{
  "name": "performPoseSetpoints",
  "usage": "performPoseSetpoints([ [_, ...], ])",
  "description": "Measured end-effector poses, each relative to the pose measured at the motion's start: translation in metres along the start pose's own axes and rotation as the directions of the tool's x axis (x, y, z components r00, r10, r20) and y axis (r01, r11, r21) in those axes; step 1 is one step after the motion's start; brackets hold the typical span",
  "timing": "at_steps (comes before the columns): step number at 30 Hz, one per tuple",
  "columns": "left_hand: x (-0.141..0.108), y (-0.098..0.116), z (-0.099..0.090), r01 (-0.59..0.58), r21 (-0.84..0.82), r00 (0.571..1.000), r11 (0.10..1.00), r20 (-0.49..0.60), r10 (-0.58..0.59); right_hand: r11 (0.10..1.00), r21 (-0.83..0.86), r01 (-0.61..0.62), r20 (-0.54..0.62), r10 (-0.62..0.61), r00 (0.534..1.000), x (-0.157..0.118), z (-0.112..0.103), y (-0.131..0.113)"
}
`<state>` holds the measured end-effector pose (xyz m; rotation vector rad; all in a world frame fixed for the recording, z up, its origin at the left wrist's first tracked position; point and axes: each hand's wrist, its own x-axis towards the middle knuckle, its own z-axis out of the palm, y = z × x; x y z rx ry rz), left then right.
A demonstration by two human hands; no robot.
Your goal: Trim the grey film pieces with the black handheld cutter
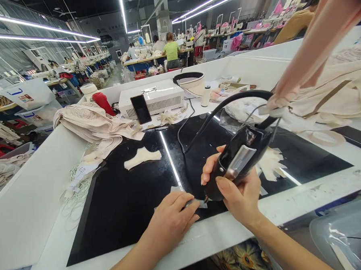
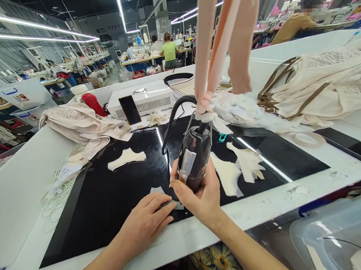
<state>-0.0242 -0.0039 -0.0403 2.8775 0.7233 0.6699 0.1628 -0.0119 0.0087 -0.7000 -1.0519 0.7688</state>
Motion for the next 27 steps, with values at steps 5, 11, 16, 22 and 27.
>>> performPoseSetpoints([
  [5, -0.0017, -0.0017, -0.0006, -0.006, -0.004, 1.0, 1.0, 0.02, 0.006, 1.0, -0.003, 0.006, 0.003, -0.006, 1.0, -0.0008, -0.0051, -0.0001],
  [11, -0.0026, -0.001, 0.0007, -0.008, 0.022, 1.0, 1.0, 0.023, 0.008, 1.0, -0.022, 0.009, -0.034, -0.01, 0.999, 0.0007, -0.0048, -0.0005],
  [16, -0.002, -0.0001, -0.0001, -0.017, 0.035, 1.0, 0.999, 0.012, 0.016, 1.0, 0.002, 0.014, -0.033, -0.014, 0.999, 0.0002, -0.0036, -0.0002],
  [22, -0.0023, -0.0002, -0.0002, -0.023, 0.055, 1.0, 0.998, 0.009, 0.022, 0.998, -0.036, 0.043, -0.011, -0.044, 0.999, 0.0016, -0.0045, 0.0017],
  [27, -0.0021, 0.0001, 0.0009, -0.029, 0.044, 1.0, 0.999, -0.007, 0.029, 0.999, -0.032, 0.028, -0.025, -0.028, 0.999, 0.001, -0.005, -0.0001],
])
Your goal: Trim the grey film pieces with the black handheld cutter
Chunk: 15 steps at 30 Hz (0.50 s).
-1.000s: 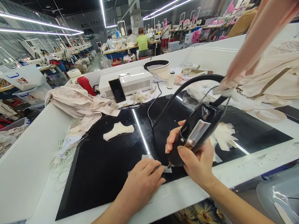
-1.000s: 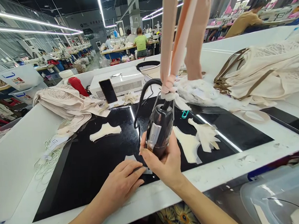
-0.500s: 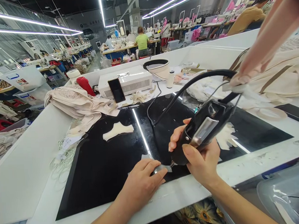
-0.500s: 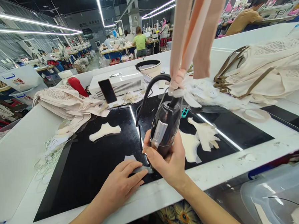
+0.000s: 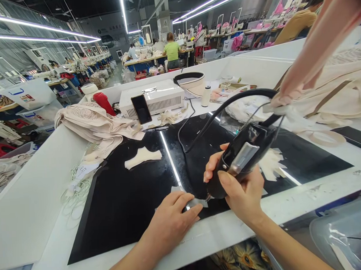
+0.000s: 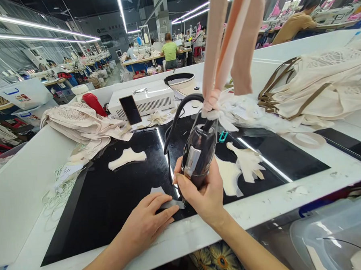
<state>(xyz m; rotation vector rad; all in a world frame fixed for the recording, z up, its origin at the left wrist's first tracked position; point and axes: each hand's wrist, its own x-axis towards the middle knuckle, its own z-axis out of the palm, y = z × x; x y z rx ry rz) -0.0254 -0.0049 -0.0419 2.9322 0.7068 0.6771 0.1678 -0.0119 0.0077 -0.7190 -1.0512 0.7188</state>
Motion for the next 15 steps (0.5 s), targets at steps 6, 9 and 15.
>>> performPoseSetpoints([
  [6, 0.0, -0.0002, 0.0005, -0.008, -0.001, 1.0, 1.0, -0.015, 0.008, 1.0, 0.024, -0.005, 0.0, 0.005, 1.0, -0.0068, -0.0016, -0.0041],
  [9, 0.0004, -0.0002, -0.0003, -0.006, 0.002, 1.0, 1.0, -0.012, 0.006, 1.0, 0.018, 0.005, 0.008, -0.005, 1.0, -0.0085, -0.0018, -0.0028],
  [15, 0.0002, 0.0005, 0.0003, -0.01, 0.009, 1.0, 1.0, -0.016, 0.011, 0.999, 0.022, -0.034, -0.011, 0.034, 0.999, -0.0063, -0.0023, -0.0035],
])
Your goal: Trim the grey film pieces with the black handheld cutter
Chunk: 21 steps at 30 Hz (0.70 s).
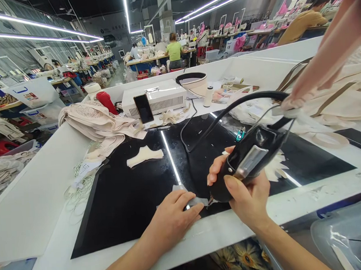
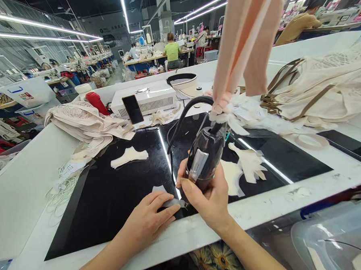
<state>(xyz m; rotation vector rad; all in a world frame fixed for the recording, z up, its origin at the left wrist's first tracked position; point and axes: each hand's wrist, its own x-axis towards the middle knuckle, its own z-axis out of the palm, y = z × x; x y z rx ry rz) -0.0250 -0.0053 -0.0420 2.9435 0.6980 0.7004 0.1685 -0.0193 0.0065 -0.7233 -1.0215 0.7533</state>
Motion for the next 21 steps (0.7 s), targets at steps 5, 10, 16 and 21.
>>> performPoseSetpoints([
  [5, -0.001, -0.005, -0.006, 0.026, -0.112, 1.0, 0.993, -0.005, -0.026, 0.999, 0.002, 0.035, -0.002, -0.035, 0.999, 0.007, 0.002, -0.009],
  [10, -0.005, -0.025, -0.037, 0.24, -0.209, 0.969, 0.948, -0.008, -0.247, 0.998, -0.052, -0.028, 0.098, 0.033, 0.995, 0.008, 0.015, -0.014],
  [16, -0.04, -0.034, -0.064, 0.422, -0.173, 0.906, 0.89, 0.102, -0.41, 0.996, 0.066, -0.065, 0.12, 0.056, 0.991, 0.002, 0.047, -0.002],
  [21, -0.063, -0.024, -0.05, 0.494, -0.19, 0.869, 0.848, 0.095, -0.485, 0.989, 0.143, -0.048, 0.15, 0.026, 0.988, -0.003, 0.071, 0.01],
])
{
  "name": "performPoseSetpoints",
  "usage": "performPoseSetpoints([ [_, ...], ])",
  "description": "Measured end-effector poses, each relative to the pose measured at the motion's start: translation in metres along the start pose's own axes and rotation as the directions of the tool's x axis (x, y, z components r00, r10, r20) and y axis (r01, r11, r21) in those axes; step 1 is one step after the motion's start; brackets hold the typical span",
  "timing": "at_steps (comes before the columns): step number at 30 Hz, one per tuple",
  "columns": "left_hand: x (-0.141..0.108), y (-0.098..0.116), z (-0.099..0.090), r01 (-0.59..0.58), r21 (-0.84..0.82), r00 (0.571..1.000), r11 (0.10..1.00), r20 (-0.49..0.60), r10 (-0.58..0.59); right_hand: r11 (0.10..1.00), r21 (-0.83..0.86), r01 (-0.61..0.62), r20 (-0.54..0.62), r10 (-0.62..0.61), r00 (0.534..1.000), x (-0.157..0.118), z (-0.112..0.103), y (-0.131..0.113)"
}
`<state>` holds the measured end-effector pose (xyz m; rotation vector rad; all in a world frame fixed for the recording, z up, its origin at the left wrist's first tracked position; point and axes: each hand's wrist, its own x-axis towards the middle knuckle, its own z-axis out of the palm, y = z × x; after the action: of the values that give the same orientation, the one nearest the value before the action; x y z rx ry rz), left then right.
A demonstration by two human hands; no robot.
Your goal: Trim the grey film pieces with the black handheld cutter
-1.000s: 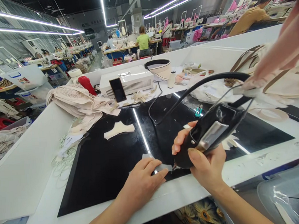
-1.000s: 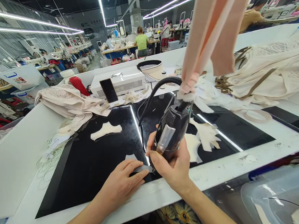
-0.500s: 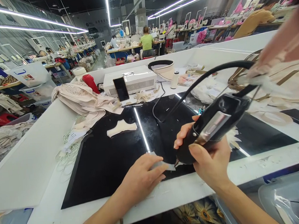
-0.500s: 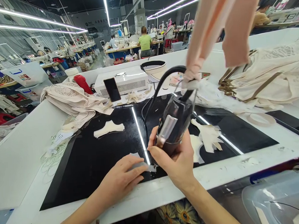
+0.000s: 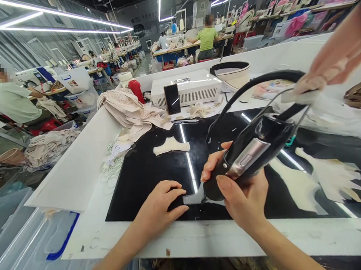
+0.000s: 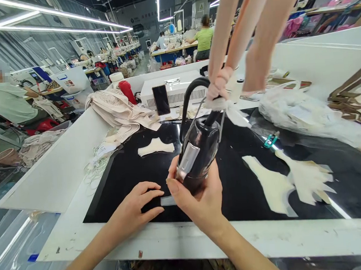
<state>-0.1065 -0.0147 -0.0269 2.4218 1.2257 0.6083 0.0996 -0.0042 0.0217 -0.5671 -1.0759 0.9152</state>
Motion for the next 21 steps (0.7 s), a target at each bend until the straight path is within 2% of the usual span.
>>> performPoseSetpoints([
  [4, -0.001, -0.001, 0.014, -0.025, -0.042, 0.997, 0.999, -0.074, 0.022, 0.999, 0.044, 0.002, 0.027, -0.003, 1.0, 0.0, 0.009, 0.007],
  [8, 0.001, -0.002, 0.018, -0.05, -0.05, 0.992, 0.998, -0.115, 0.044, 0.999, 0.047, 0.004, 0.019, -0.005, 1.0, 0.0, 0.012, 0.012],
  [21, 0.002, -0.001, 0.019, -0.134, 0.056, 0.987, 0.989, -0.082, 0.138, 0.998, 0.065, 0.022, 0.04, -0.025, 0.999, -0.006, 0.014, 0.02],
])
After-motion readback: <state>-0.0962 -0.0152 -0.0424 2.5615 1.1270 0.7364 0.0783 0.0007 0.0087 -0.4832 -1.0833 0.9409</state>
